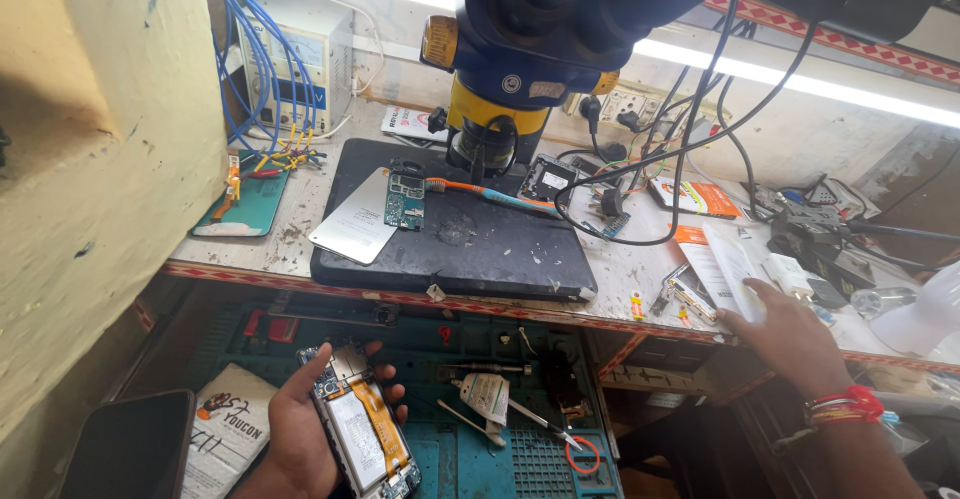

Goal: The person assembles internal components into a mobile phone by hand, connecting a battery and circuit boards before fitting an internal frame and back cover.

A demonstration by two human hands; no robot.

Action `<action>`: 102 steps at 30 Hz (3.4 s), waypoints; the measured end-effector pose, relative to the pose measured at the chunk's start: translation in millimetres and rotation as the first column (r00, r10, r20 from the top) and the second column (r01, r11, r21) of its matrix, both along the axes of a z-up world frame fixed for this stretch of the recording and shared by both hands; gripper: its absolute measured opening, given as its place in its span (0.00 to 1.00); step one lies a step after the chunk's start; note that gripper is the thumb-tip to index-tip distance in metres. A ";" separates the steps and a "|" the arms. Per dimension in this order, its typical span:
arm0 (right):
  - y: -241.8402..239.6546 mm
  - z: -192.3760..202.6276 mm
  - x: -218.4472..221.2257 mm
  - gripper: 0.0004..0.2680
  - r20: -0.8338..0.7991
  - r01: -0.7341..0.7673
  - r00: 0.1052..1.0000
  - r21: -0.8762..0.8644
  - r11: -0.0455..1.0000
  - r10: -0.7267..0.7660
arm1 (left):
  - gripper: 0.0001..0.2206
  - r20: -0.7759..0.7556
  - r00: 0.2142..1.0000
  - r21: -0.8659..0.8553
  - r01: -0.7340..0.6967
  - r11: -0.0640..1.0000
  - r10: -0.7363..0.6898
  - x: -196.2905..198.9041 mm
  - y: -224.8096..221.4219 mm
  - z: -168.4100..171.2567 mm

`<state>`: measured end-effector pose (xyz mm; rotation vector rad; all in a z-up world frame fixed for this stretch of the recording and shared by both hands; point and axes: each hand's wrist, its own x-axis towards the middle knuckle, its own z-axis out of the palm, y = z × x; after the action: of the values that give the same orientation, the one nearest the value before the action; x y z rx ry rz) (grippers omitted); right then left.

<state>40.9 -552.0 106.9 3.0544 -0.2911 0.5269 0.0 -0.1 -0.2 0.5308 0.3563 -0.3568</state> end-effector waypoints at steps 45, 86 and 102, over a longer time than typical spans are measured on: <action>57.9 24.9 59.0 0.44 -0.195 0.509 0.853 0.111 0.854 -0.483 | 0.28 -0.021 1.000 -0.008 0.019 1.000 -0.019 -1.9 2.0 1.4; -13.3 9.7 34.4 0.37 -0.113 0.227 0.972 0.261 0.938 -0.204 | 0.27 0.046 0.999 -0.029 0.000 1.000 0.001 -2.1 3.0 -4.0; -65.4 -41.9 79.4 0.38 -0.226 0.249 0.959 0.371 0.895 -0.173 | 0.25 0.082 0.997 -0.090 0.014 0.996 -0.007 1.8 2.7 -17.0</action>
<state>120.3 -617.5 65.0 3.3572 -0.8054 0.1801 1.8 2.6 -17.3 0.4574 0.2575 -0.3586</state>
